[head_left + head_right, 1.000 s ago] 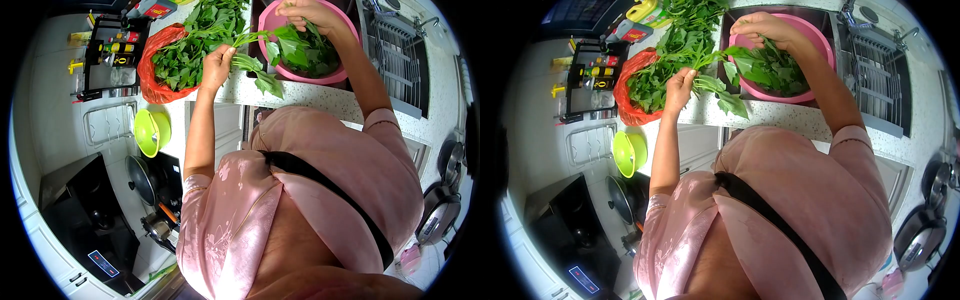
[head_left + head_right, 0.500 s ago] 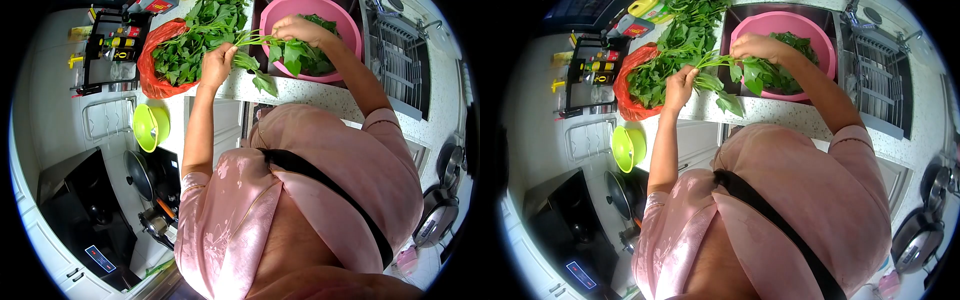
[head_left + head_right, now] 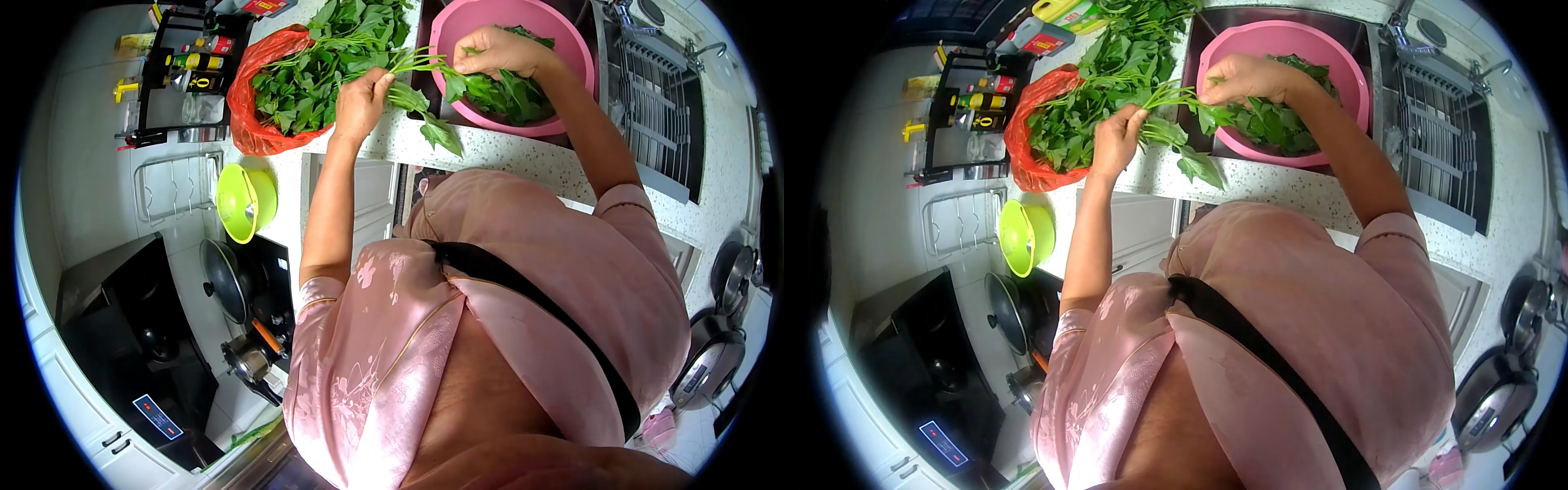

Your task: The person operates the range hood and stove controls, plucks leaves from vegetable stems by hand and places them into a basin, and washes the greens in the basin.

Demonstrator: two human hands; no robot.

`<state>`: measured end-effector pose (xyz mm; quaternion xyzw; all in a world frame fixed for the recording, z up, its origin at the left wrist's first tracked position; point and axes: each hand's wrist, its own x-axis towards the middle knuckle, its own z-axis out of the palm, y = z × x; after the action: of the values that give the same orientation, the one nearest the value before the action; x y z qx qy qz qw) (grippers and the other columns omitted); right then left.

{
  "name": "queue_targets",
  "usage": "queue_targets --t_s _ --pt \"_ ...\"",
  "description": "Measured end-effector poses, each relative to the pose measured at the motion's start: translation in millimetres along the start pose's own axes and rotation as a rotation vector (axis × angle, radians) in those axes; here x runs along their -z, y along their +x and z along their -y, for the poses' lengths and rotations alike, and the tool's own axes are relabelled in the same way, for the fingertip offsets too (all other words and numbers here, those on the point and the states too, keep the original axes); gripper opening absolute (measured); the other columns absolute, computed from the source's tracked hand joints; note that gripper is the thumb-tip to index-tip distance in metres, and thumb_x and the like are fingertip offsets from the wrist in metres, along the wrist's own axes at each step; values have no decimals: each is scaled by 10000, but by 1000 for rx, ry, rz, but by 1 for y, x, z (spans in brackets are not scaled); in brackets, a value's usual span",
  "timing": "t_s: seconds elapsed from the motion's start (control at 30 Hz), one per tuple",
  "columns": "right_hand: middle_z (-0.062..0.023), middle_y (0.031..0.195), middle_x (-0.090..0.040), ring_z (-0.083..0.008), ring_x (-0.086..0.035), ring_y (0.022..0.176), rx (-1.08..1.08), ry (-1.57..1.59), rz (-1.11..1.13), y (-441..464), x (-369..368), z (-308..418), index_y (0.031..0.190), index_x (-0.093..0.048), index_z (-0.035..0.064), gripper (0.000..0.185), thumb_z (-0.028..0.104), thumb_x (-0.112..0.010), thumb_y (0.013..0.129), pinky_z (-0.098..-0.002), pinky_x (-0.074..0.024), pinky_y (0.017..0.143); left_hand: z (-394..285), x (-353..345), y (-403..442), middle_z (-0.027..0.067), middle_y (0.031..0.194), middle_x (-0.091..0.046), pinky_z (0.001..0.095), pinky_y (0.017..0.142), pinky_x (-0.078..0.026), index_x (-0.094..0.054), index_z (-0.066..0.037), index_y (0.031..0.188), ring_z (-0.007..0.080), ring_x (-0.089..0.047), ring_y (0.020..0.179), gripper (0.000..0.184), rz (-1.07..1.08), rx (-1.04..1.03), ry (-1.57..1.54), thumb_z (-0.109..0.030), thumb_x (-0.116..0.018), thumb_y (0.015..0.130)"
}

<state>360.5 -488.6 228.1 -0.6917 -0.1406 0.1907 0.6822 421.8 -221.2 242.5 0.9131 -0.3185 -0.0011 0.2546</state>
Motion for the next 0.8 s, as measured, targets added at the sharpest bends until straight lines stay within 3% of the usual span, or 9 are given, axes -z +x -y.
queue_targets --t_s 0.2,0.3,0.37,0.57,0.8 --pt "46 529 -448 -23 -371 419 -27 97 4 -1 -3 1 804 -607 29 181 210 -609 813 -182 -283 381 3 -2 -4 129 612 -564 416 532 -423 -604 -113 822 350 -546 580 203 6 25 -11 -299 -535 865" --pt "42 531 -454 -27 -367 410 -98 179 30 3 -2 -2 804 -609 10 181 190 -612 802 -187 -283 378 -1 -1 -4 136 552 -520 355 505 -415 -608 -75 824 291 -493 483 179 -25 -46 69 -243 -564 865" --pt "41 521 -445 -28 -359 403 -38 98 24 6 -4 -10 812 -603 -4 171 166 -604 792 -191 -280 373 -2 0 -3 137 560 -536 389 507 -422 -601 -90 802 333 -531 525 200 -52 -72 158 -275 -557 865" --pt "52 477 -419 -40 -358 410 -47 177 40 10 -15 -19 749 -594 28 125 148 -609 779 -195 -296 406 -3 0 -3 125 636 -594 435 531 -450 -584 -116 783 343 -574 590 219 -99 -45 287 -321 -548 852" --pt "67 513 -422 -21 -344 420 -130 229 -7 13 -19 -24 727 -561 67 112 154 -589 793 -181 -275 396 -8 0 -4 112 666 -607 422 527 -460 -581 -117 781 328 -586 597 219 -125 -83 349 -322 -547 850"
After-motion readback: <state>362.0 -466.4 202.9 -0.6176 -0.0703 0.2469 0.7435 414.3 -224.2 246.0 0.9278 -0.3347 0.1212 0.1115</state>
